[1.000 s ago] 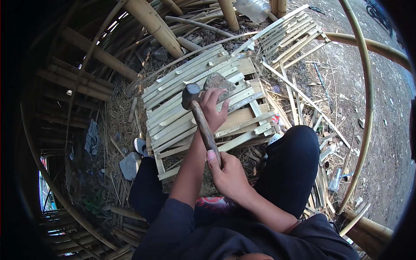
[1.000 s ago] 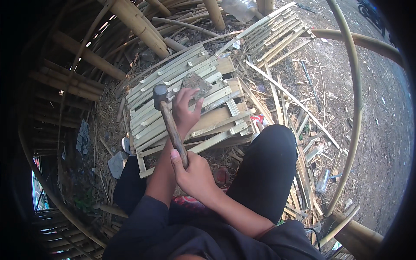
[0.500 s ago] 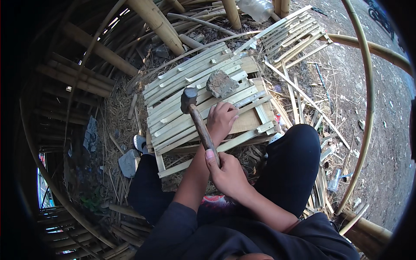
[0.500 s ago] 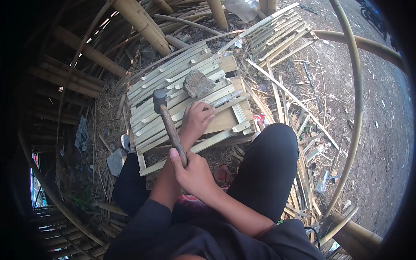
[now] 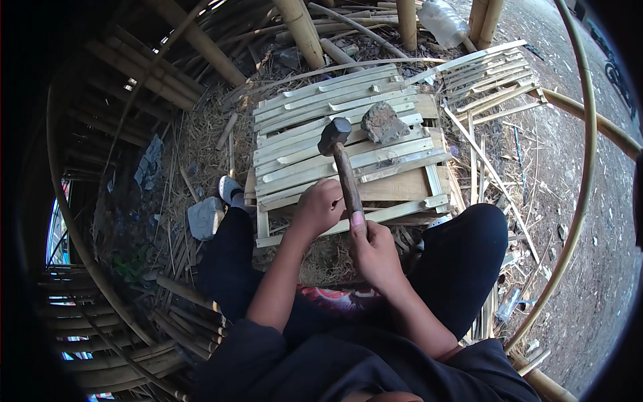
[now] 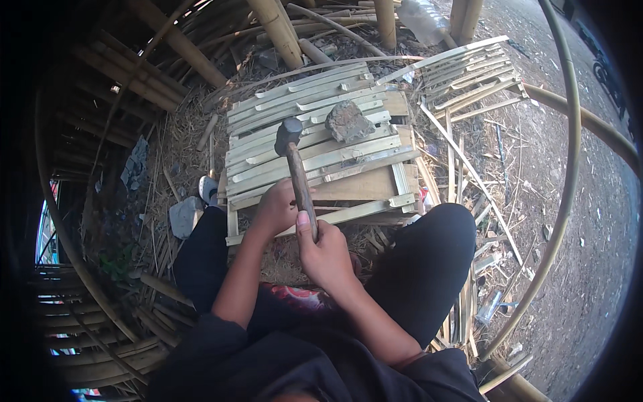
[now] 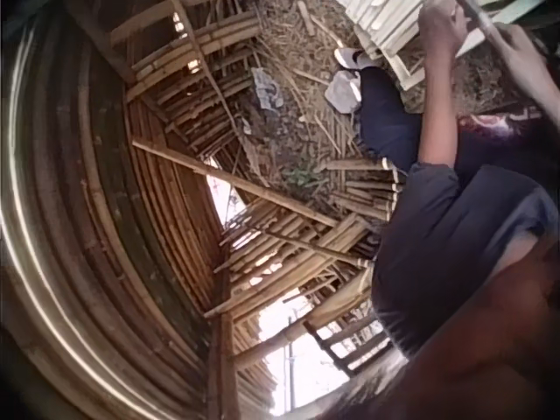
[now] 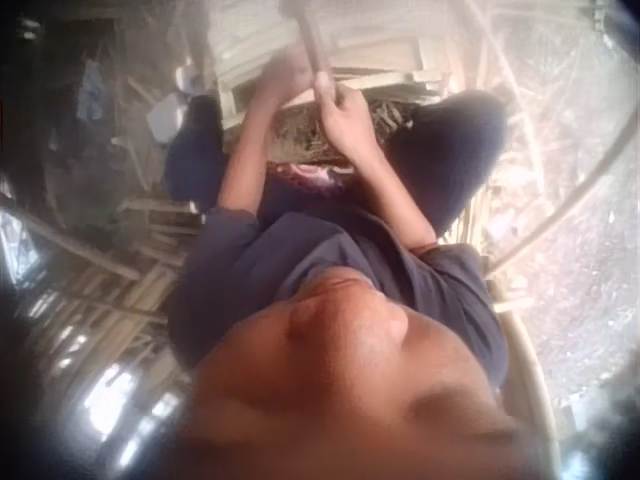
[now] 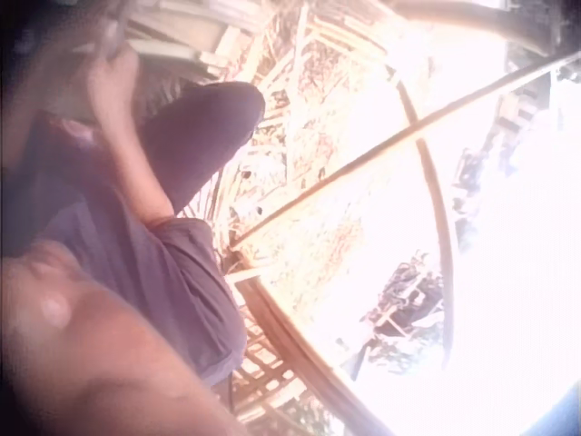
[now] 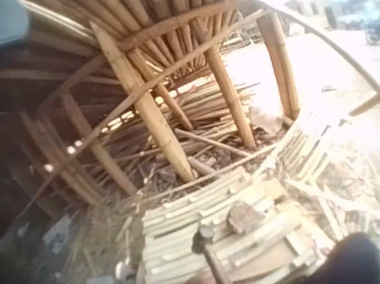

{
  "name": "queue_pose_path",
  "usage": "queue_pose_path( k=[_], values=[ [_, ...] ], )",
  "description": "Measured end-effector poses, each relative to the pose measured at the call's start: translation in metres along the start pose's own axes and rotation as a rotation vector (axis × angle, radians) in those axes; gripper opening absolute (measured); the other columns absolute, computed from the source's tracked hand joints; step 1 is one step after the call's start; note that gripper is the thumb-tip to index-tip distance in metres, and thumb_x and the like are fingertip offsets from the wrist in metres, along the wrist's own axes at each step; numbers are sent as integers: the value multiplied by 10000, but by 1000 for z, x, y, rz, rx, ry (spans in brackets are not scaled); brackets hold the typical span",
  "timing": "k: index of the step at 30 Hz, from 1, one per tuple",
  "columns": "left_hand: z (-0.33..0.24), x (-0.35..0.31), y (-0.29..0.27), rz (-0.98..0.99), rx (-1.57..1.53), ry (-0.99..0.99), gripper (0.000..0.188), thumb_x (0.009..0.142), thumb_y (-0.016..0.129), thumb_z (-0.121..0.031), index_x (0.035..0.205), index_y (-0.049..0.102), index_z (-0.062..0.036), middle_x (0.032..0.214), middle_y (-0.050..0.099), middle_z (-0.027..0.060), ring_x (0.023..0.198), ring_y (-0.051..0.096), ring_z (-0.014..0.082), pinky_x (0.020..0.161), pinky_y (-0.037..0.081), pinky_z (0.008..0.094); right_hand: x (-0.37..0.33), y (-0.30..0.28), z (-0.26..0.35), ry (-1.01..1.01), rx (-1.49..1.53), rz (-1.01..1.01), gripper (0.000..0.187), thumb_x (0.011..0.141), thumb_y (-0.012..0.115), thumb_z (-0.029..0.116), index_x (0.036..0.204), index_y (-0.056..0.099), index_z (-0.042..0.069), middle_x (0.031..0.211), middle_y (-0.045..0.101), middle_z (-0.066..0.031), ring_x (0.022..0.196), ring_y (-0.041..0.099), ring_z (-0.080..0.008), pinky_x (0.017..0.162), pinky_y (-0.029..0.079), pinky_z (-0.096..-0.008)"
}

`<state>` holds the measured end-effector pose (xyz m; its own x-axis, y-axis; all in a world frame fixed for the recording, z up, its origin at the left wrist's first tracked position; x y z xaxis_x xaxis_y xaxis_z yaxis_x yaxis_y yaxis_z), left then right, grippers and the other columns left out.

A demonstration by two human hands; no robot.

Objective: The person hammers nails into a wooden and bamboo frame structure while using a hammer by hand.

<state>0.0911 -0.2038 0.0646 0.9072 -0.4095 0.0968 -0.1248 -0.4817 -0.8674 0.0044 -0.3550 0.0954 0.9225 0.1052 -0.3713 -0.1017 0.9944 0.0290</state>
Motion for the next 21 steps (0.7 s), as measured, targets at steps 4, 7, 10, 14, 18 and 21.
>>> queue_pose_path(
  k=[4, 7, 10, 14, 18, 21],
  values=[
    [24, -81, -69, -234, -67, -256, 212, 868, 683, -69, 1068, 746, -39, 970, 712, 131, 906, 695, 310, 784, 541, 370, 12, 5, -20, -27, -93, -12, 645, 1028, 516, 532, 736, 569, -40, 553, 503, -84, 545, 506, -164, 538, 420, -389],
    [76, -145, -91, -366, 2, -508, 244, 863, 684, -40, 1100, 741, -29, 937, 712, 135, 868, 720, 243, 763, 548, 328, 11, 21, -17, 25, -122, 31, 633, 1031, 517, 532, 723, 560, -19, 575, 488, -42, 553, 451, -130, 525, 393, -365],
    [117, -174, -85, -541, -79, -604, 232, 872, 692, -55, 1094, 741, -7, 951, 721, 143, 871, 724, 217, 768, 553, 326, 5, 32, 3, 94, -184, 67, 618, 1037, 502, 540, 742, 554, -1, 592, 489, -18, 555, 454, -118, 527, 399, -333],
    [158, -175, -53, -621, -225, -563, 331, 836, 752, -109, 1156, 715, -32, 998, 717, 147, 908, 716, 265, 800, 562, 357, -3, 45, 39, 26, -145, 118, 525, 1032, 519, 541, 715, 443, 129, 557, 386, 51, 405, 326, -60, 365, 238, -257],
    [157, -169, -60, -625, 22, -354, 369, 838, 777, -154, 1167, 699, -6, 989, 716, 143, 943, 713, 256, 853, 552, 352, -4, 65, 90, 114, -229, 131, 478, 1021, 551, 513, 747, 456, 134, 567, 375, 55, 404, 315, -59, 368, 244, -257],
    [132, -156, -65, -563, -104, -483, 309, 843, 768, -155, 1121, 717, -30, 1015, 711, 109, 979, 693, 277, 855, 544, 350, 23, 72, 108, 131, -183, 260, 474, 1011, 562, 517, 773, 482, 116, 567, 359, 52, 404, 290, -61, 369, 219, -257]
  ],
)
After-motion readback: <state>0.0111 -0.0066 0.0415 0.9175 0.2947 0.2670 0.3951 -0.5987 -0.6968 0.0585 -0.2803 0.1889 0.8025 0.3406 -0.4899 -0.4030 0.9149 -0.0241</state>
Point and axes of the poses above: each hand's wrist, its own x-axis towards the middle knuckle, its own y-axis out of the palm, z = x × y, the point moved 4 cm from there along x, towards the middle knuckle
